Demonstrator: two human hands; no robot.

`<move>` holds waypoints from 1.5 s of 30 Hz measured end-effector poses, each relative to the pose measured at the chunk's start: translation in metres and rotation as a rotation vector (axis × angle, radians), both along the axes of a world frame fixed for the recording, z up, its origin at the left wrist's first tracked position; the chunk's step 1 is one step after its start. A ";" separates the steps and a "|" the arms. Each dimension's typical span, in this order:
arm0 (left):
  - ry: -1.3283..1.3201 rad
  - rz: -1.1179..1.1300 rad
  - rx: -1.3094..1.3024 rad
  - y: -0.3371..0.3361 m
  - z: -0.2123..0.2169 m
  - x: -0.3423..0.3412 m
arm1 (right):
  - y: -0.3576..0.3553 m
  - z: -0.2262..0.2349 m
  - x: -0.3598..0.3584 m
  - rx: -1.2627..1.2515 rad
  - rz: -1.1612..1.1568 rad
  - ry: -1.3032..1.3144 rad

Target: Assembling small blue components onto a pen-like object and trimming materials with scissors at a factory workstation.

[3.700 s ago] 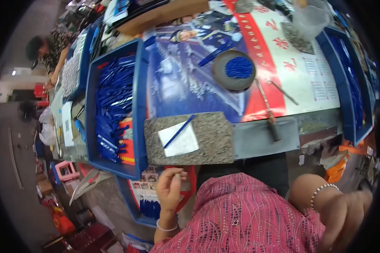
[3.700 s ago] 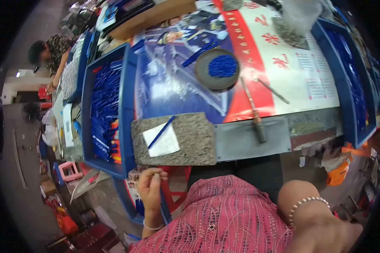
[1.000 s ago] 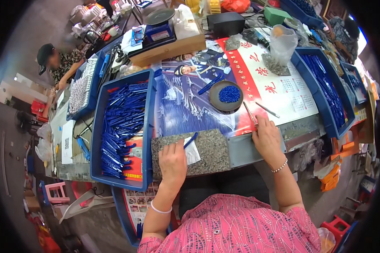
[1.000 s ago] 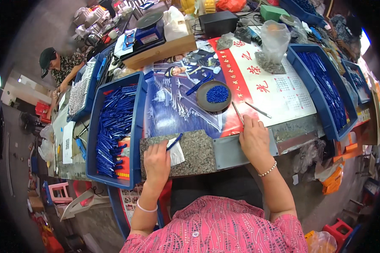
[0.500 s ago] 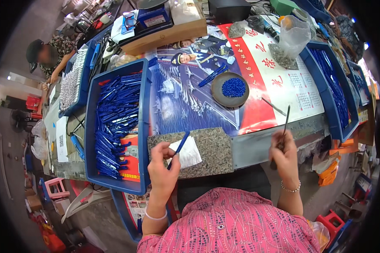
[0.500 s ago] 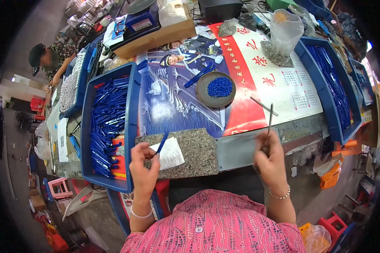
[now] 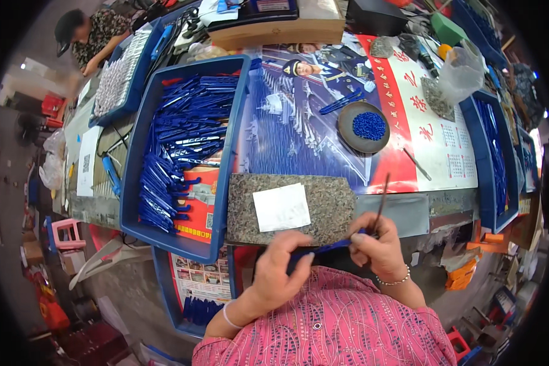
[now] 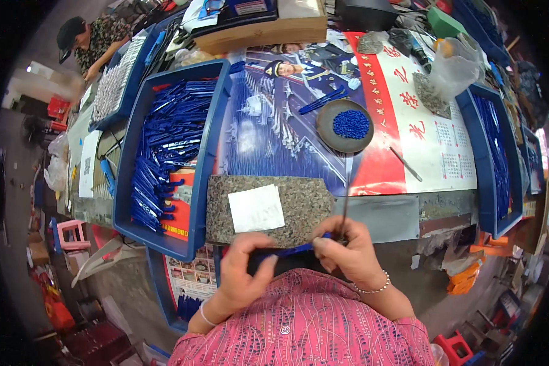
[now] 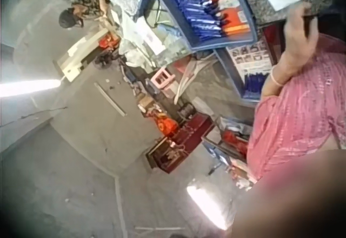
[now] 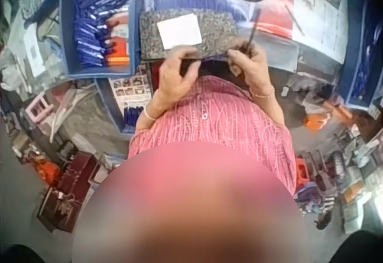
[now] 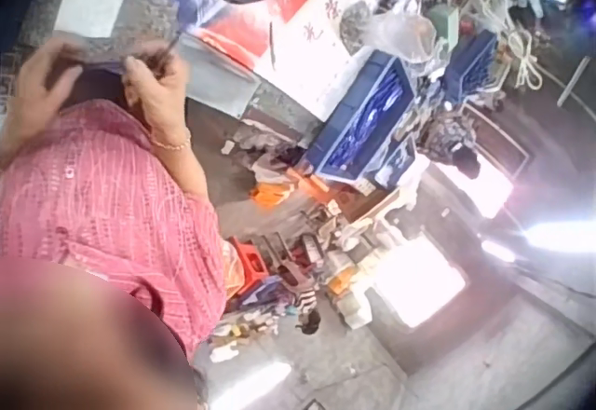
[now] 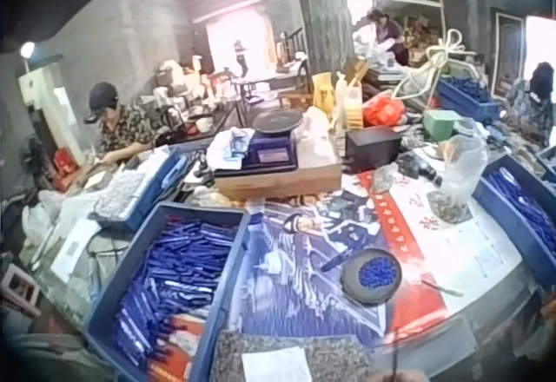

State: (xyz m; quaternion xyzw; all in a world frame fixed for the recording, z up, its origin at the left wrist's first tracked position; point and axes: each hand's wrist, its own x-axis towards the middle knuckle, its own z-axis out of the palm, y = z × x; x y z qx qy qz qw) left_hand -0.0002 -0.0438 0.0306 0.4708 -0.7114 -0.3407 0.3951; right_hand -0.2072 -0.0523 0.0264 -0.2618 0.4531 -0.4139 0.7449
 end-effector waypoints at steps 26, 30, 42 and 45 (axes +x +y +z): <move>0.826 -0.069 0.839 0.002 -0.014 -0.009 | 0.012 -0.020 0.019 -0.213 -0.187 0.039; 0.808 -0.105 0.899 -0.002 -0.020 -0.011 | 0.019 -0.026 0.019 -0.364 -0.131 0.224; 1.029 0.003 0.985 -0.002 -0.025 -0.024 | 0.024 -0.036 0.018 -0.410 -0.063 0.237; 1.042 0.018 0.944 -0.002 -0.026 -0.026 | 0.020 -0.027 0.019 -0.392 -0.017 0.253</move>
